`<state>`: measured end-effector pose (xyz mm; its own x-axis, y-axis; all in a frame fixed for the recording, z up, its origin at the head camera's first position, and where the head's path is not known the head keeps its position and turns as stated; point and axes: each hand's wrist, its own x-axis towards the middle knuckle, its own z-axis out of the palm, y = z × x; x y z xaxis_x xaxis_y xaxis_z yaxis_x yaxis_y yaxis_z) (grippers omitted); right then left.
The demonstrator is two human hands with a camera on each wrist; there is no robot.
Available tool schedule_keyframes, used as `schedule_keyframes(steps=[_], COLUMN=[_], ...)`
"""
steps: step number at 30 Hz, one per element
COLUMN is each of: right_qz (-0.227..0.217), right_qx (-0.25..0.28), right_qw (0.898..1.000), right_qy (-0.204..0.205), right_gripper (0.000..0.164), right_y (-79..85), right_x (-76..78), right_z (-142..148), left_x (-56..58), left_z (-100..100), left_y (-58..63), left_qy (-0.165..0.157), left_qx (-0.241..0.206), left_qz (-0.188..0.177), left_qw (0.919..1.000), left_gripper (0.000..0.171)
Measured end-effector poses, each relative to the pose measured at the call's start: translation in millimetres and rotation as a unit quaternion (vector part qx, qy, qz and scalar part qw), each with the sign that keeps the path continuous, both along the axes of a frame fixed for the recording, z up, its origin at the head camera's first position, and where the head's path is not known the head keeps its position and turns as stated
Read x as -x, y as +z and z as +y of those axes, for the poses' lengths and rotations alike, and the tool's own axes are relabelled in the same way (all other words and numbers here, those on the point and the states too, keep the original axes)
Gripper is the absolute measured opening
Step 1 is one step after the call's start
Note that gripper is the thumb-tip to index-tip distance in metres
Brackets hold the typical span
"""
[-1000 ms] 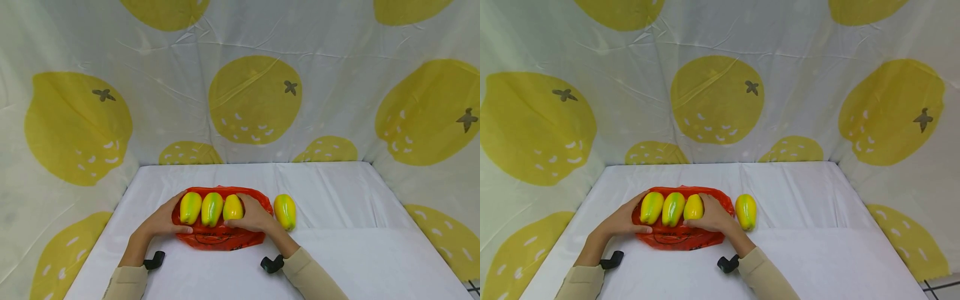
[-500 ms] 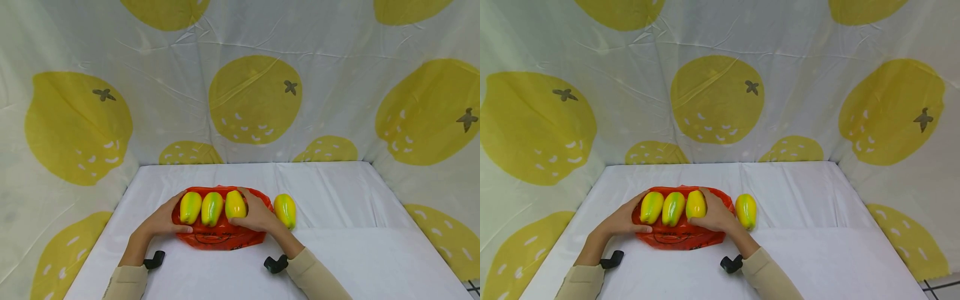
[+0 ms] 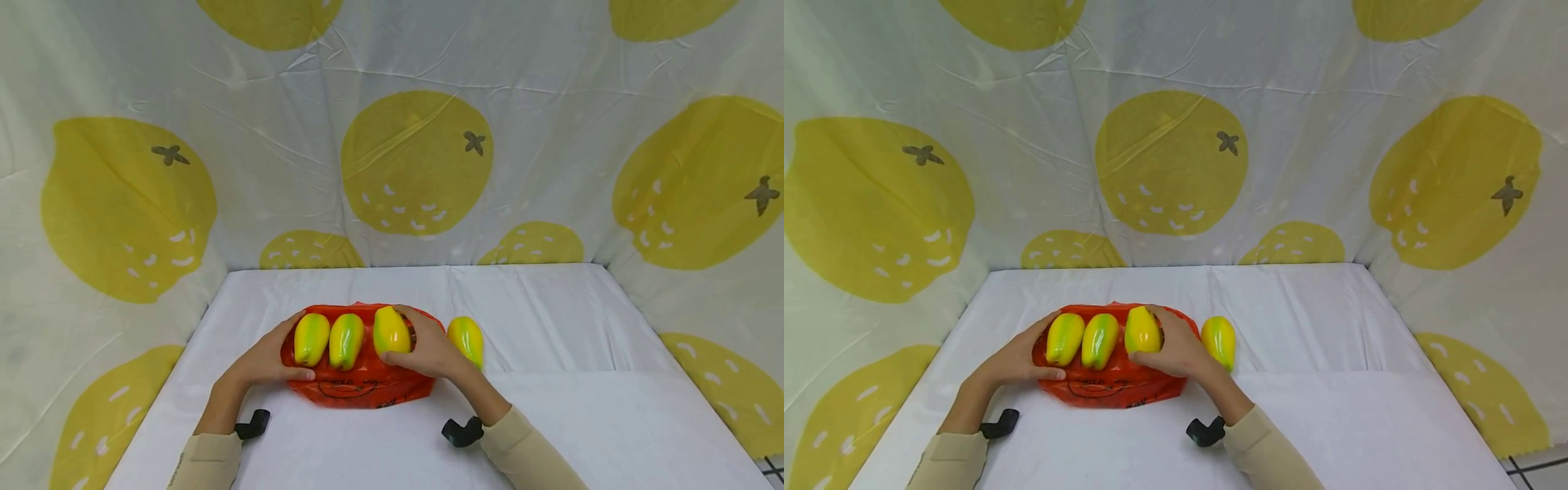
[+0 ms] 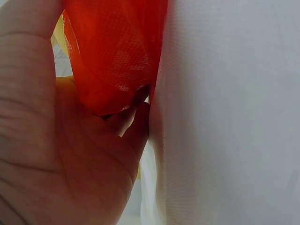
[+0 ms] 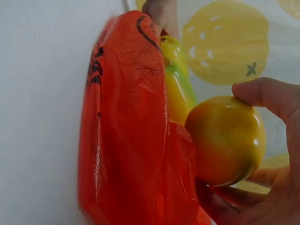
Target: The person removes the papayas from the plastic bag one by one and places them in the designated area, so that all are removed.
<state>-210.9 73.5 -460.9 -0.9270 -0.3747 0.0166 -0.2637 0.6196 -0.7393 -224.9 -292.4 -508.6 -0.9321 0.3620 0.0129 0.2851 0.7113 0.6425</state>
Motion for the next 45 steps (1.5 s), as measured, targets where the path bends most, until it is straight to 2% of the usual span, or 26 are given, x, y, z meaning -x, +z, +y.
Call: schedule_keyframes(steps=[9, 17, 25, 45], right_qz=[0.009, 0.008, 0.006, 0.041], right_qx=[0.012, 0.052, 0.069, 0.076], right_qw=[1.000, 0.998, 0.997, 0.995], right_qy=[-0.010, -0.025, -0.030, -0.055], right_gripper=[0.090, 0.086, 0.087, 0.087], right_y=[8.6, 14.8, 23.2, 30.2], right_x=[-4.5, -6.0, -7.8, -8.7], right_z=[19.0, 41.2, 59.6, 102.4], left_x=[-0.5, 0.8, 1.0, -0.7], left_z=[-0.2, -0.2, -0.2, -0.2], left_y=[-0.8, -0.8, -0.6, -1.0], left_qy=[0.003, -0.006, -0.006, -0.003], left_qx=[0.002, -0.004, -0.006, -0.001], left_qz=[-0.004, 0.002, -0.001, -0.007], left_qw=[1.0000, 1.0000, 1.0000, 1.0000], left_gripper=[0.126, 0.126, 0.127, 0.126])
